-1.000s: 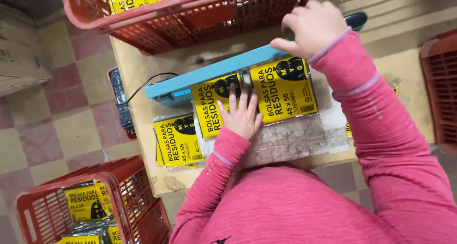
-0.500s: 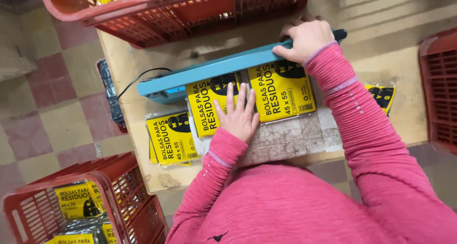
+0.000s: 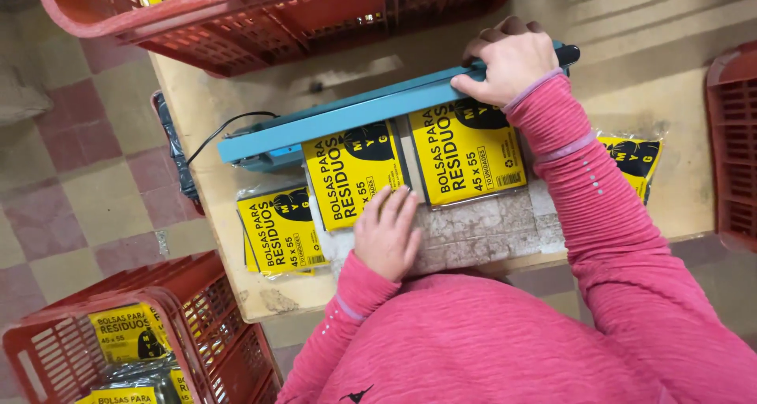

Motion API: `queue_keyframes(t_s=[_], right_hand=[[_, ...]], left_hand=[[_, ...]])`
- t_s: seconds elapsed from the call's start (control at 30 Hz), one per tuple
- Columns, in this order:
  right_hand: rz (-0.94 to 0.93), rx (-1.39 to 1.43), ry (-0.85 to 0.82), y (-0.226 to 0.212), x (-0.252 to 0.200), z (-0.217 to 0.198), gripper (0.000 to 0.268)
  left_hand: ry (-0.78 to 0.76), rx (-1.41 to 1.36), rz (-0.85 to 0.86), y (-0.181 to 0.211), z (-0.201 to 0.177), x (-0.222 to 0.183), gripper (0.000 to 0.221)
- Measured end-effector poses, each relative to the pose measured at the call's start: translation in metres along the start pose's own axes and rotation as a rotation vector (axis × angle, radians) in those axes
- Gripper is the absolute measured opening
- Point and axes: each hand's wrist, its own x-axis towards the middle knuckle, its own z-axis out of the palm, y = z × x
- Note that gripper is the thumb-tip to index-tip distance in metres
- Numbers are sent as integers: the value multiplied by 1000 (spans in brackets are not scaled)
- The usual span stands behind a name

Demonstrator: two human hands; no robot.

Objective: Using an impulse sealer to seal yellow plastic bags and organizing them into crates.

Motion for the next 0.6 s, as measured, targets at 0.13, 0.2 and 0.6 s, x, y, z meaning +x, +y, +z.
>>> queue_keyframes(t_s=[0.13,0.2,0.6], right_hand=[[12,-19,12,0,1,0,43],[67,1,-54,-1,4,0,44],[-41,879,280,31,-8,-20,18]], left_hand=[[76,-196,-80,-34,-9,1,50],[280,-53,-196,-48,-16,7,44],[348,-66,-573,-115,24,26,85]])
